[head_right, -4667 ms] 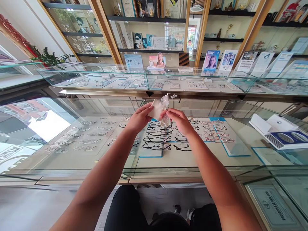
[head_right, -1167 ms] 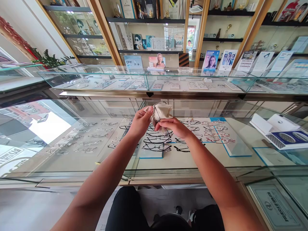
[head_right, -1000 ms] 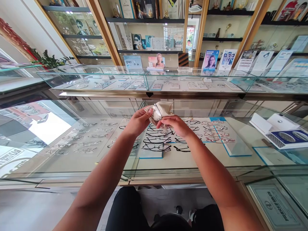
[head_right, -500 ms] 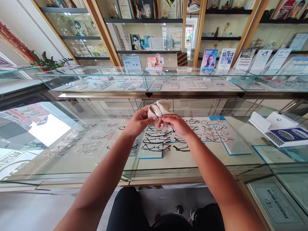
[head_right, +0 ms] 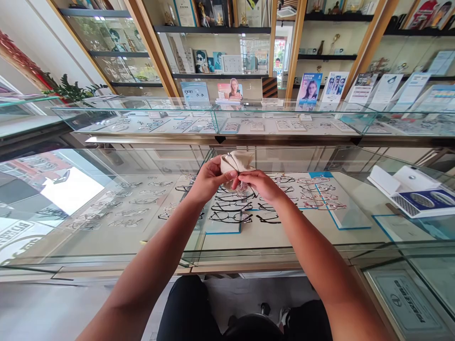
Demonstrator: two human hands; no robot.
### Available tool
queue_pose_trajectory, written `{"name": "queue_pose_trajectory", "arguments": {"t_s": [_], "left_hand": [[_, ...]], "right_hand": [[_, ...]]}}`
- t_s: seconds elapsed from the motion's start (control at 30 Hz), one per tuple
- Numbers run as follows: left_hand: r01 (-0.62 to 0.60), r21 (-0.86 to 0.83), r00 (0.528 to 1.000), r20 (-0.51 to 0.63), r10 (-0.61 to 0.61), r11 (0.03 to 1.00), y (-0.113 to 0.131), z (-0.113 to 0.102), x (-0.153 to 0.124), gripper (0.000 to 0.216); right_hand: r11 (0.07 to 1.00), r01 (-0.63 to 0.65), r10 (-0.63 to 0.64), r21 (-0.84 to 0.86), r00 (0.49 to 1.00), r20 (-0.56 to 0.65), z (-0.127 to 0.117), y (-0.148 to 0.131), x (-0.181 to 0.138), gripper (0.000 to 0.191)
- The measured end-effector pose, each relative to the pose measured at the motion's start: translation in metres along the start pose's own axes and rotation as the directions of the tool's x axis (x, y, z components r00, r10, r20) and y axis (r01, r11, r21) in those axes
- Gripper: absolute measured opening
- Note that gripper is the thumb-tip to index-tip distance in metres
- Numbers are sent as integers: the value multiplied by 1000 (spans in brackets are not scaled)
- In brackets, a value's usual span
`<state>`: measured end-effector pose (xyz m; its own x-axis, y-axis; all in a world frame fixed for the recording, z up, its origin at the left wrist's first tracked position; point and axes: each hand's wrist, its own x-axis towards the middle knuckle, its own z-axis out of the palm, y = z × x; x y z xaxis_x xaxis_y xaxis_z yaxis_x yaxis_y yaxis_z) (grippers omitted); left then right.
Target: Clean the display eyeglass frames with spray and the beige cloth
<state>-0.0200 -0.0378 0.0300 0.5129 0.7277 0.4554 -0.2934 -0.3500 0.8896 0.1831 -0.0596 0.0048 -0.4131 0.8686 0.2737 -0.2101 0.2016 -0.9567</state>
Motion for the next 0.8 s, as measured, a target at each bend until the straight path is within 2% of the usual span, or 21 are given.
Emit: {"name": "queue_pose_trajectory", "arguments": {"t_s": [0.27,0.5,0.6,0.8], "left_hand": [[-34,1,994,-103,34,999,-5,8,-1,53],[-107,192,963,-225,149,976,-15,1,0,61],[-96,157,976,-180,124,983,-18,-7,3,59],[-18,38,1000,26,17,999,-18,-23,6,52]], "right_hand": [[1000,-9,11,-29,998,61,2,6,1,34],[998,-28,32,-63,998,60,2,8,1,34],[996,-19,22,-88,999,40,-1,5,1,33],[997,11,-10,-74,1000,18,-8,-4,-1,32]]}}
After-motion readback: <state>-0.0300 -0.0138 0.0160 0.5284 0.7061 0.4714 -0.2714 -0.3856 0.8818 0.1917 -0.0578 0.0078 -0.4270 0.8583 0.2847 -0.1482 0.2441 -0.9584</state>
